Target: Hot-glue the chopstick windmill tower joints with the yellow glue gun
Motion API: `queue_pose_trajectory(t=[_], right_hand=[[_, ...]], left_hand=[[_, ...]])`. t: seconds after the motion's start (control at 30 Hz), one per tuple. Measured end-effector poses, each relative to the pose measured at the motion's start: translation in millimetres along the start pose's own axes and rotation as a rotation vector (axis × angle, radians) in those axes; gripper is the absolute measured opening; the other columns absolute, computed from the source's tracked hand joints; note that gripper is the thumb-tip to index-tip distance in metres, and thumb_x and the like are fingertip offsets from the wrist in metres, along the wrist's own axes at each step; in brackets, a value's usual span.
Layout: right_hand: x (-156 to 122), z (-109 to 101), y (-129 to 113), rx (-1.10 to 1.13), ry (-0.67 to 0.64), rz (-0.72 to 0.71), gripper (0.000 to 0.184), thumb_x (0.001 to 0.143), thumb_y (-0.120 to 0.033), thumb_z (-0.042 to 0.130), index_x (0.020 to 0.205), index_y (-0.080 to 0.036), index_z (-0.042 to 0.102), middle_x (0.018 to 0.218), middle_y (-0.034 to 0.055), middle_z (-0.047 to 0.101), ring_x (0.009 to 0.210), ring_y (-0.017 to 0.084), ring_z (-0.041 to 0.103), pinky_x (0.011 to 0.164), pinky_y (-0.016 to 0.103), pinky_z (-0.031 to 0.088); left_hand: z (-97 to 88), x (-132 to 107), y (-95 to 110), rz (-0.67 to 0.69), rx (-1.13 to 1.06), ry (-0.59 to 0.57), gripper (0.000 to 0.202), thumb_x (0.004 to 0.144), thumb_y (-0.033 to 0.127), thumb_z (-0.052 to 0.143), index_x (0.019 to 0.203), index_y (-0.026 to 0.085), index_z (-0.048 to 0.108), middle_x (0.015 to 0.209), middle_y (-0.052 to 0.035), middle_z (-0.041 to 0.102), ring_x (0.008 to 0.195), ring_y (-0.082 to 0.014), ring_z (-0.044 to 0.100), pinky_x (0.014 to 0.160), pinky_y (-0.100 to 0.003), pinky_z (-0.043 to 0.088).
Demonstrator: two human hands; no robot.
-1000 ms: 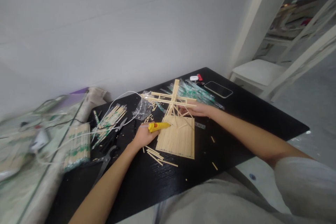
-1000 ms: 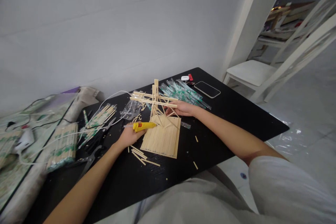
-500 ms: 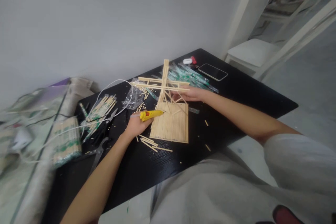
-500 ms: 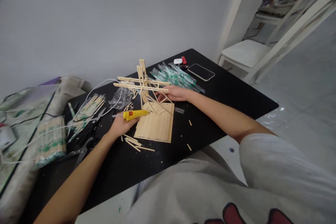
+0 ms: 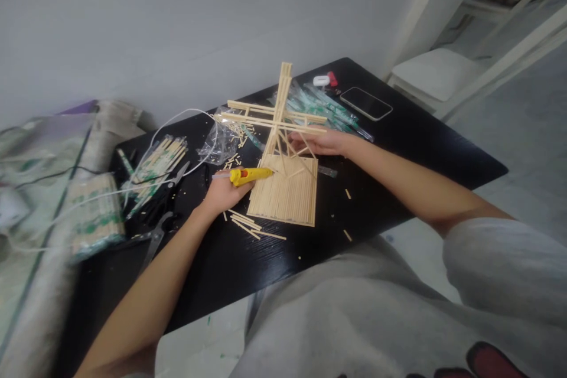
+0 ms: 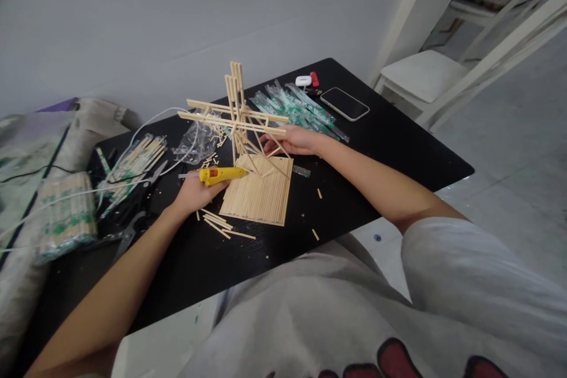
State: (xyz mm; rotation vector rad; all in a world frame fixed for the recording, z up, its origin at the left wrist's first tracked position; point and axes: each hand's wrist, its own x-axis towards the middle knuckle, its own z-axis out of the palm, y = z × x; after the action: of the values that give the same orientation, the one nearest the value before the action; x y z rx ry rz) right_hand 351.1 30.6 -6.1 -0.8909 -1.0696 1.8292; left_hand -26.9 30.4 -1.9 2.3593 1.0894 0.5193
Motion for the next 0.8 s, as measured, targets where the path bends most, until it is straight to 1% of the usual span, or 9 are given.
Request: queue_pose_trajectory(t=[0.13,0.23,0.33,0.43,0.53,0.63,0.73,0.8], right_hand=[[2,-3,1,-0.014,0.024,0.021,0.015,0.129,-0.021,0.074,0.122,-0.010,0.084,0.102,0.0128,0.091,0.097,0.022,0.089,0.112,0.041,0.075],[1,-4,0,-0.029,0.052,0.041,0.013,0.129,-0.020,0.075,0.126,-0.011,0.083,0.104,0.0125,0.091,0.099,0.022,0.089,0.114,0.044,0.075],[-1,-3,-2,-0.042,0.088,0.050,0.012,0.128,-0.018,0.073,0.123,-0.013,0.083,0.103,0.0113,0.090,0.096,0.022,0.089,0.108,0.041,0.076],[-4,1,-5,-0.053,0.107,0.057,0.013,0.126,-0.017,0.075,0.117,-0.016,0.084,0.100,0.0104,0.090,0.093,0.021,0.088,0.103,0.038,0.076],[-6,5,-7,-0.065,0.116,0.064,0.020,0.127,-0.016,0.072,0.111,-0.017,0.084,0.098,0.0100,0.089,0.090,0.020,0.087,0.100,0.035,0.076],[-8,8,-10,-0.082,0.132,0.069,0.023,0.128,-0.016,0.069,0.111,-0.017,0.085,0.097,0.0098,0.088,0.089,0.019,0.087,0.101,0.035,0.075],[-10,12,-12,-0.106,0.153,0.074,0.018,0.127,-0.021,0.075,0.112,-0.018,0.085,0.098,0.0093,0.088,0.088,0.020,0.087,0.104,0.036,0.075],[-11,15,-14,-0.121,0.177,0.076,0.016,0.125,-0.023,0.079,0.111,-0.020,0.085,0.097,0.0082,0.088,0.088,0.021,0.086,0.105,0.038,0.076]], left_hand=[[1.1,0,1,-0.002,0.007,-0.008,0.023,0.100,0.042,0.078,0.091,0.021,0.078,0.087,-0.0054,0.085,0.080,-0.0236,0.079,0.075,-0.033,0.058],[1.6,0,3,-0.008,-0.008,-0.009,0.024,0.100,0.043,0.078,0.091,0.020,0.077,0.087,-0.0055,0.084,0.079,-0.0215,0.076,0.074,-0.032,0.056],[1.8,0,5,-0.006,-0.040,-0.006,0.024,0.099,0.043,0.079,0.090,0.021,0.075,0.086,-0.0044,0.083,0.077,-0.0201,0.074,0.073,-0.031,0.055],[2.3,0,8,0.011,-0.045,-0.003,0.023,0.098,0.042,0.077,0.088,0.022,0.073,0.084,-0.0041,0.082,0.077,-0.0210,0.075,0.072,-0.032,0.054],[2.8,1,9,0.020,-0.036,0.002,0.020,0.097,0.039,0.075,0.087,0.023,0.072,0.085,-0.0043,0.082,0.078,-0.0214,0.075,0.073,-0.033,0.054],[2.3,1,10,0.029,-0.033,-0.001,0.018,0.097,0.039,0.075,0.087,0.023,0.071,0.082,-0.0031,0.080,0.074,-0.0200,0.073,0.070,-0.032,0.051],[1.7,1,10,0.037,-0.032,-0.004,0.020,0.097,0.039,0.076,0.086,0.024,0.069,0.079,-0.0016,0.076,0.071,-0.0189,0.070,0.069,-0.032,0.049],[2.0,0,9,0.038,-0.033,0.001,0.022,0.098,0.040,0.076,0.086,0.024,0.069,0.081,-0.0021,0.077,0.072,-0.0190,0.071,0.070,-0.032,0.049]])
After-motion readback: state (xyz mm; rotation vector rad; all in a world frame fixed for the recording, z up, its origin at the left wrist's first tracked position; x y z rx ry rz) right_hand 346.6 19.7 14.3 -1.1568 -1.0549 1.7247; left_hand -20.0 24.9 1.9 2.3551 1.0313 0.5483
